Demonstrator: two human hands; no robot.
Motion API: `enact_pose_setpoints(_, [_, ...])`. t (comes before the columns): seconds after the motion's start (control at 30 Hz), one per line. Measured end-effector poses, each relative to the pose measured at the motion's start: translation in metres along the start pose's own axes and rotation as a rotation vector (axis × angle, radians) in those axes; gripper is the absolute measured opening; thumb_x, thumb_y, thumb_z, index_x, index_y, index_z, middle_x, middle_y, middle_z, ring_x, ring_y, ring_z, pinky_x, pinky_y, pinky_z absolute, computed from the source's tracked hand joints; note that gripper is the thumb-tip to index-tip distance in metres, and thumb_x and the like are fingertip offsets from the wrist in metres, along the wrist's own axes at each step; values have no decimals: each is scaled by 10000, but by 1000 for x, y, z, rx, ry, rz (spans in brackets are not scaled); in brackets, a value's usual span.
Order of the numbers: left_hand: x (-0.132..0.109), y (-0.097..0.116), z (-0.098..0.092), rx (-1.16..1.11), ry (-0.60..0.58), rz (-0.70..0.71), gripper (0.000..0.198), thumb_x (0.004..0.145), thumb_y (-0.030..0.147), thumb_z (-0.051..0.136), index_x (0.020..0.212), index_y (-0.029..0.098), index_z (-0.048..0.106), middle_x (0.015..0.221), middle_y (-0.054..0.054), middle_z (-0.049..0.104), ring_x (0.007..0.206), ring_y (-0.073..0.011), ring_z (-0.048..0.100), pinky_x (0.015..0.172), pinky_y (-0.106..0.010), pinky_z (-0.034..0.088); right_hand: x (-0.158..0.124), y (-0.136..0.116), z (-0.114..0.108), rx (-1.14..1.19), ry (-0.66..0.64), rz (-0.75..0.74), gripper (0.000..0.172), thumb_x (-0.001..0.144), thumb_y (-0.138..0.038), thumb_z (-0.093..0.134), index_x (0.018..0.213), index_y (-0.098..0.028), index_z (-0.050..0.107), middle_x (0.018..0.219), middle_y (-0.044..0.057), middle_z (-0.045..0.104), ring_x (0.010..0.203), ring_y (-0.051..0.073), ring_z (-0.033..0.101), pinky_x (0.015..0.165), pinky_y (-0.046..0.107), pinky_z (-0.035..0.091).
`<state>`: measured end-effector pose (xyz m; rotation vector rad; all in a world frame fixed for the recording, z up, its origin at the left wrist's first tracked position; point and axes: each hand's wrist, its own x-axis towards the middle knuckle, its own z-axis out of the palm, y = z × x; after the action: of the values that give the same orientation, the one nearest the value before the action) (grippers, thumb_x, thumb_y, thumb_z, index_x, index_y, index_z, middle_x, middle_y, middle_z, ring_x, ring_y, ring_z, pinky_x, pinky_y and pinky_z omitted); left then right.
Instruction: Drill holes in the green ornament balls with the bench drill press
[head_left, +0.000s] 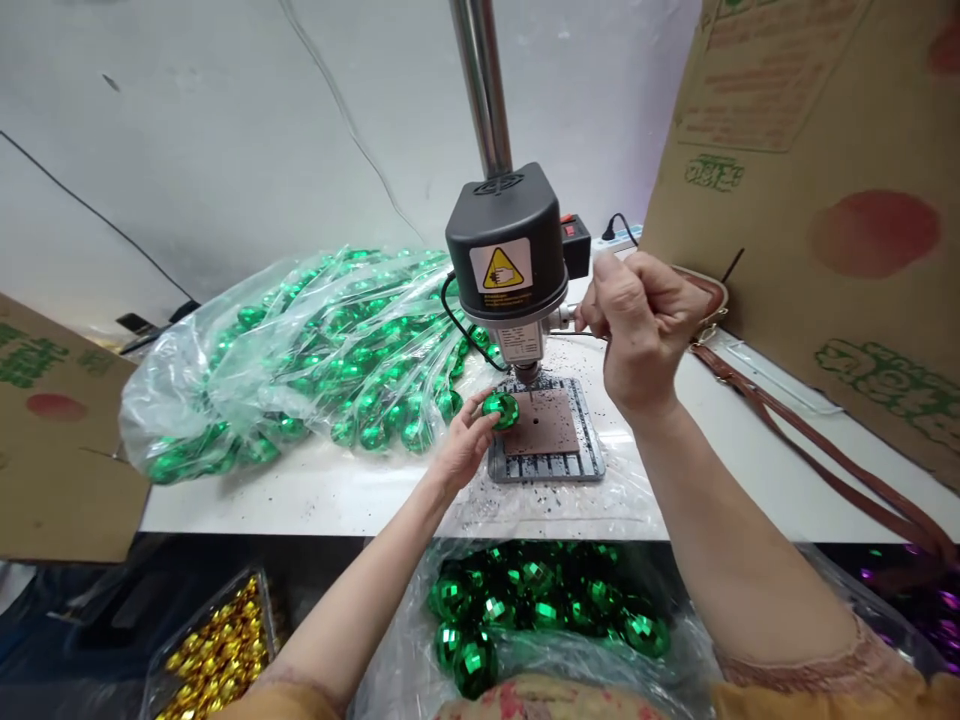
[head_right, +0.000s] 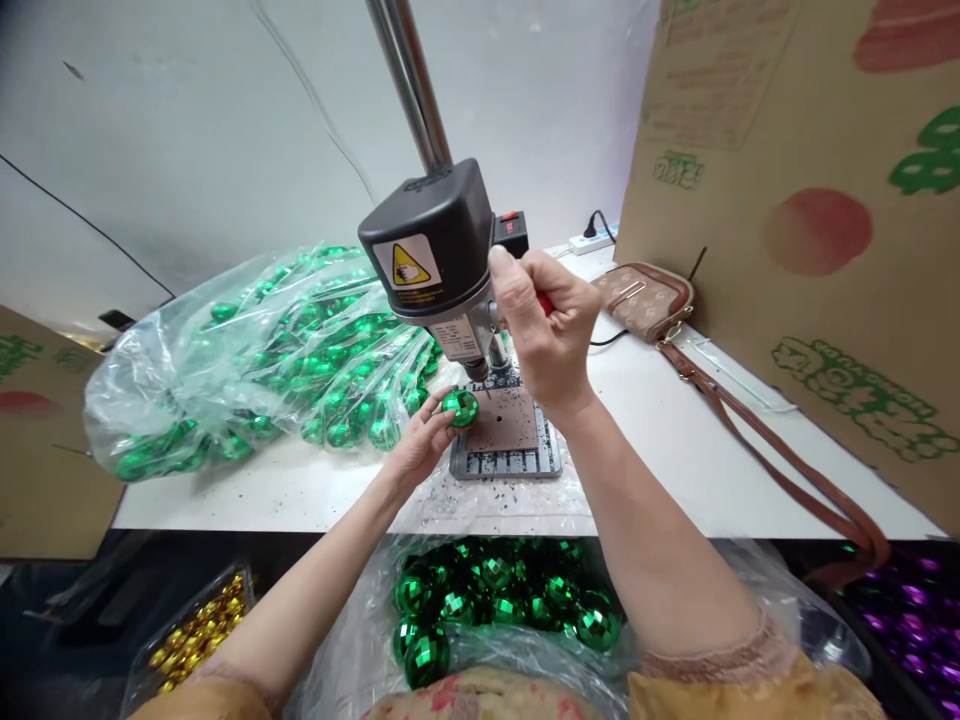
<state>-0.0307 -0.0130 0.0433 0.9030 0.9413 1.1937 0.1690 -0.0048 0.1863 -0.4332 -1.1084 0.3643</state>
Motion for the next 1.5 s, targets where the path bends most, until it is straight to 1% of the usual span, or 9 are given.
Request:
enact_pose_setpoints(0.13, [1, -4, 4, 37, 12, 25, 599, 728, 456, 854, 1206, 223, 578, 1115, -59, 725, 920, -191, 717, 806, -350, 595, 2, 0, -2, -17, -19, 10, 505, 939, -400, 642, 535, -204, 409, 492, -71, 382, 453, 49, 367, 472, 278, 301])
enact_pose_setpoints(0.23, [2, -6, 2, 266, 25, 145, 596, 691, 453, 884, 1139, 213, 574, 1055, -44, 711, 896, -180, 693, 817, -341, 579, 2, 1, -2, -10, -27, 23, 518, 932, -430, 651, 536, -204, 406, 492, -71, 381, 456, 51, 365, 474, 278, 295])
enact_pose_setpoints(0.37, [4, -9, -1, 657, -90, 285, 610, 747, 387, 855, 1267, 206, 591, 1155, -78, 704, 966, -192, 670, 879, -341, 542, 0, 3, -2, 16, -24, 23, 542, 913, -480, 666, 532, -211, 391, 486, -69, 368, 452, 60, 345, 465, 288, 281])
enact_pose_setpoints(0.67, [17, -6, -2, 964, -211, 457, 483, 857, 421, 763, 1288, 230, 655, 1122, -72, 693, 970, -214, 623, 855, -341, 492, -2, 1, -4, 34, -55, 56, 525, 935, -437, 644, 547, -202, 381, 515, -72, 357, 488, 49, 356, 516, 281, 289])
enact_pose_setpoints(0.83, [25, -6, 0, 947, -217, 464, 488, 857, 406, 767, 1297, 228, 650, 1133, -74, 670, 1017, -216, 640, 905, -347, 507, -2, -2, -3, 30, -61, 60, 525, 942, -455, 628, 545, -197, 402, 515, -69, 368, 492, 43, 330, 512, 270, 280])
enact_pose_setpoints(1.0, [28, -12, 7, 775, -153, 382, 553, 774, 374, 835, 1238, 201, 590, 1077, -51, 686, 950, -190, 658, 882, -339, 533, -3, -2, -3, 9, -70, 82, 561, 928, -532, 622, 550, -205, 366, 515, -69, 356, 489, 49, 315, 502, 274, 283])
enact_pose_setpoints(1.17, [25, -18, 17, 806, -113, 367, 519, 753, 362, 845, 1191, 202, 616, 1081, -66, 708, 1006, -237, 667, 936, -405, 521, -1, -4, -4, -14, -84, 86, 577, 926, -551, 619, 542, -201, 367, 510, -68, 333, 493, 44, 307, 494, 271, 267])
enact_pose_setpoints(1.37, [19, -26, 27, 808, -76, 371, 558, 754, 363, 846, 1243, 227, 615, 1151, -73, 707, 1078, -269, 667, 993, -450, 517, 10, -7, -1, -16, -106, 147, 500, 958, -357, 615, 544, -198, 384, 517, -74, 299, 490, 33, 311, 499, 250, 277])
enact_pose_setpoints(1.5, [20, -30, 25, 790, -71, 345, 572, 756, 369, 849, 1251, 218, 605, 1153, -79, 706, 1118, -282, 664, 1035, -468, 500, 8, -6, 0, 18, -86, 116, 479, 957, -294, 610, 556, -203, 365, 515, -77, 302, 478, 40, 317, 488, 253, 280])
